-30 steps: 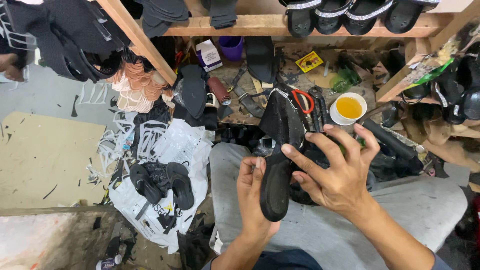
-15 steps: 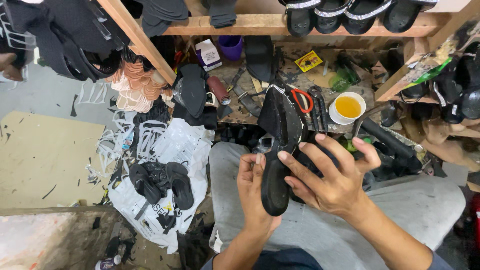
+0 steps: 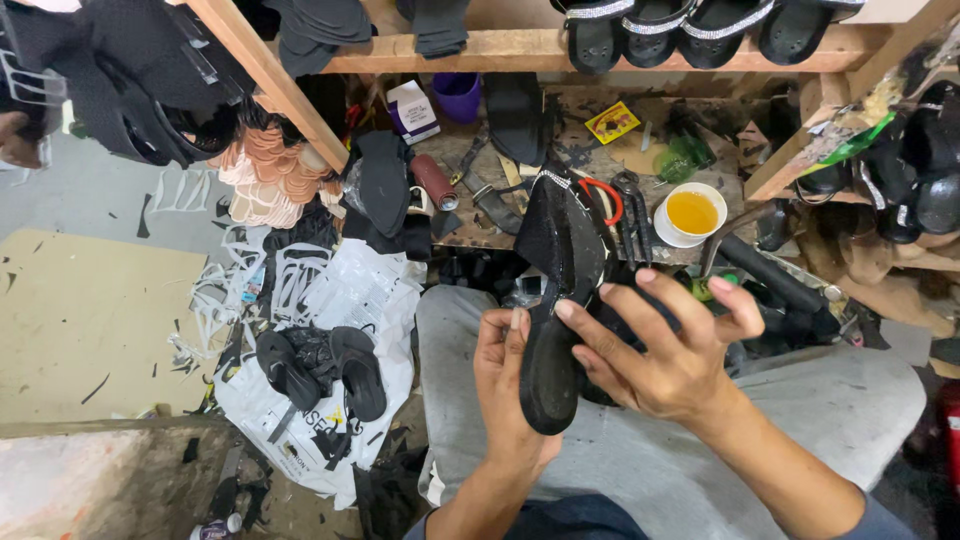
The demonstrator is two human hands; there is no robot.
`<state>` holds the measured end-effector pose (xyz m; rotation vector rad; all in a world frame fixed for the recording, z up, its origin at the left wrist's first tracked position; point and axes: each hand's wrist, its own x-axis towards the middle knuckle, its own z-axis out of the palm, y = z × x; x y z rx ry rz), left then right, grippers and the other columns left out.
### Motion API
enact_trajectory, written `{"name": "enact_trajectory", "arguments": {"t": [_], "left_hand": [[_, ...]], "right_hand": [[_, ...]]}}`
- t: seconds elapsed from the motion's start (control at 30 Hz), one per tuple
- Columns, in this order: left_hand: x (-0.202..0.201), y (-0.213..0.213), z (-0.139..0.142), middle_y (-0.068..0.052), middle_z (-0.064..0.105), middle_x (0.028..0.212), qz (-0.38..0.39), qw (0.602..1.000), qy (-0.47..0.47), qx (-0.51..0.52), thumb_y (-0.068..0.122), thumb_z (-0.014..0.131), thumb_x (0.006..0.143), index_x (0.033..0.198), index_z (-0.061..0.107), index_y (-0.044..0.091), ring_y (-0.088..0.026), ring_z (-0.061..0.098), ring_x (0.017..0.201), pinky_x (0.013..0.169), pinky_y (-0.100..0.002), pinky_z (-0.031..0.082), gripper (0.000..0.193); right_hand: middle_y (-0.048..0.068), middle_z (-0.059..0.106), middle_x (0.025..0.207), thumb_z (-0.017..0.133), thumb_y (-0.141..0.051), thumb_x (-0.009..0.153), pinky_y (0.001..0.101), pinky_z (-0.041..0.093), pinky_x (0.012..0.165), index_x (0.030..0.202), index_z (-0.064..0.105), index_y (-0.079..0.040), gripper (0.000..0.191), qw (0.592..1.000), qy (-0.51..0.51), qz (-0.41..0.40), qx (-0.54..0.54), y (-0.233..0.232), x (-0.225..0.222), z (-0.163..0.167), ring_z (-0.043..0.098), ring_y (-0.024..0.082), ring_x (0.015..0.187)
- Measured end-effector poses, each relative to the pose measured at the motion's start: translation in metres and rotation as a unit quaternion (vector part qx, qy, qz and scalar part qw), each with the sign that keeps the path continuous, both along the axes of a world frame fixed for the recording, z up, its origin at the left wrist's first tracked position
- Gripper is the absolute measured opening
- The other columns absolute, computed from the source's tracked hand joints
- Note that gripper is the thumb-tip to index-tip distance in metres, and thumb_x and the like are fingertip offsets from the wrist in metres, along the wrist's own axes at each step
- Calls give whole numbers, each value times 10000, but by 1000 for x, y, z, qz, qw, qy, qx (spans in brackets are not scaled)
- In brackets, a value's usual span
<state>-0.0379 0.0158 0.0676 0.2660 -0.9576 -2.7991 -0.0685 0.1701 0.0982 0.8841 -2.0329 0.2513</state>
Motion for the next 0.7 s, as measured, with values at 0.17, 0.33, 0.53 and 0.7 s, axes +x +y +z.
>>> {"name": "enact_trajectory", "arguments": {"t": [0.17,0.33,0.53,0.7], "left_hand": [[1,0,2,-57,680,882,1,1000,-8,-2,199,533,1061,999,537,62,-82,655,729,630,-224,542,150],[-1,-1,-1,-44,683,896,7,1000,-1,-16,175,550,1075,1022,547,61,-54,618,697,586,-197,500,126],[-2,-3,-3,-44,682,869,-24,999,-13,23,174,548,1077,1017,547,55,-67,635,693,592,-206,516,133],[-3,-2,-1,-78,696,916,-42,998,-20,47,192,542,1085,1040,544,62,-119,687,766,677,-264,579,137]], "right_hand": [[-2,635,1195,679,-444,960,533,228,1081,1219,794,-273,331,996,-69,42,-45,-1,-3,2,512,253,1217],[8,612,1229,702,-435,957,552,218,1081,1225,808,-300,318,997,-53,-49,-27,-4,1,1,446,282,1264],[-3,580,1270,694,-455,1041,551,219,1110,1259,814,-303,292,998,-3,-40,-48,-3,1,5,407,276,1287],[20,599,1290,663,-447,991,560,222,1092,1218,824,-298,315,999,-37,-12,-34,0,-5,3,409,287,1280]]}}
